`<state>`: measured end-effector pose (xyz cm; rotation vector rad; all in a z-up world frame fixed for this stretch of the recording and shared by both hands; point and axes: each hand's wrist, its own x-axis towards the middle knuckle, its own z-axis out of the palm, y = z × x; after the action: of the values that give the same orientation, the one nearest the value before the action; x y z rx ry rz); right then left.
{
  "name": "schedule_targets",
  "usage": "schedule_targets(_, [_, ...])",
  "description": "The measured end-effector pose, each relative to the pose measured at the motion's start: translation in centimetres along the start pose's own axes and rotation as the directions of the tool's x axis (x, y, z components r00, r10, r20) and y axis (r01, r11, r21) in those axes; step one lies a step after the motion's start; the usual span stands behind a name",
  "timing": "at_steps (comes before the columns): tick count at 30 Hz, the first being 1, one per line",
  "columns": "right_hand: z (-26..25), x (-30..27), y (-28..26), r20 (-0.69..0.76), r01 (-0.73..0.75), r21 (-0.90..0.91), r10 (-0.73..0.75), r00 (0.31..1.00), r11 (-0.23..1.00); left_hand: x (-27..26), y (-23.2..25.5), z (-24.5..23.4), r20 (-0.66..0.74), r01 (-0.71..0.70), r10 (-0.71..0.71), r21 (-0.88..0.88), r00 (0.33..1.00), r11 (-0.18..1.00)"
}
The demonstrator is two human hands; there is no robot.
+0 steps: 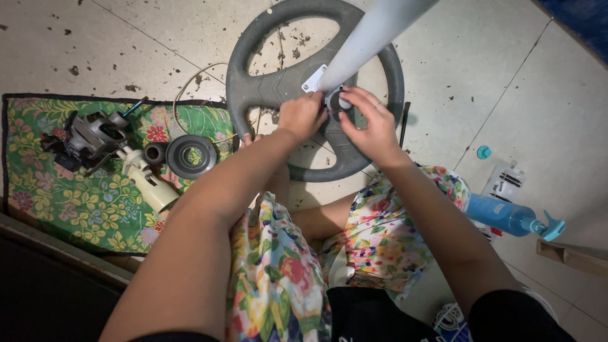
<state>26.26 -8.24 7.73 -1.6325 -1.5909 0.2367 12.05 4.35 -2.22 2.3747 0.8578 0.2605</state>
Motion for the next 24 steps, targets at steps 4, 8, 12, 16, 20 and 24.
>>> schedule_targets(4, [0.1, 0.3, -0.3, 0.011, -0.090, 0.007, 0.090, 0.996, 0.996, -0.1, -0.1, 0.2, -0.007, -0.002, 0.003, 0.020, 1.000, 1.000])
schedule_targets(8, [0.7, 0.7, -0.5, 0.020, -0.265, 0.109, 0.265, 0.964, 0.958, -0.2, 0.0, 0.6, -0.018, 0.012, -0.012, 0.019, 1.000, 1.000])
schedule_targets(12, [0.3, 0.6, -0.5, 0.023, -0.083, 0.069, 0.081, 0.996, 0.994, -0.2, 0.3, 0.5, 0.000, 0.050, -0.050, 0.033, 0.999, 0.998])
schedule_targets(16, [-0.2, 0.6, 0.0, 0.048, -0.024, 0.045, 0.022, 0.999, 0.999, -0.5, 0.7, 0.3, -0.032, 0.044, -0.044, -0.007, 0.998, 0.999])
schedule_targets(20, [-0.7, 0.5, 0.4, 0.062, -0.019, 0.056, 0.016, 0.998, 0.998, -0.7, 1.0, 0.2, -0.060, 0.059, -0.061, -0.031, 0.996, 0.998])
schedule_targets(24, [-0.9, -0.2, 0.6, 0.019, -0.136, 0.116, 0.135, 0.991, 0.984, -0.4, 1.0, 0.0, -0.019, 0.113, -0.114, -0.037, 0.993, 0.993])
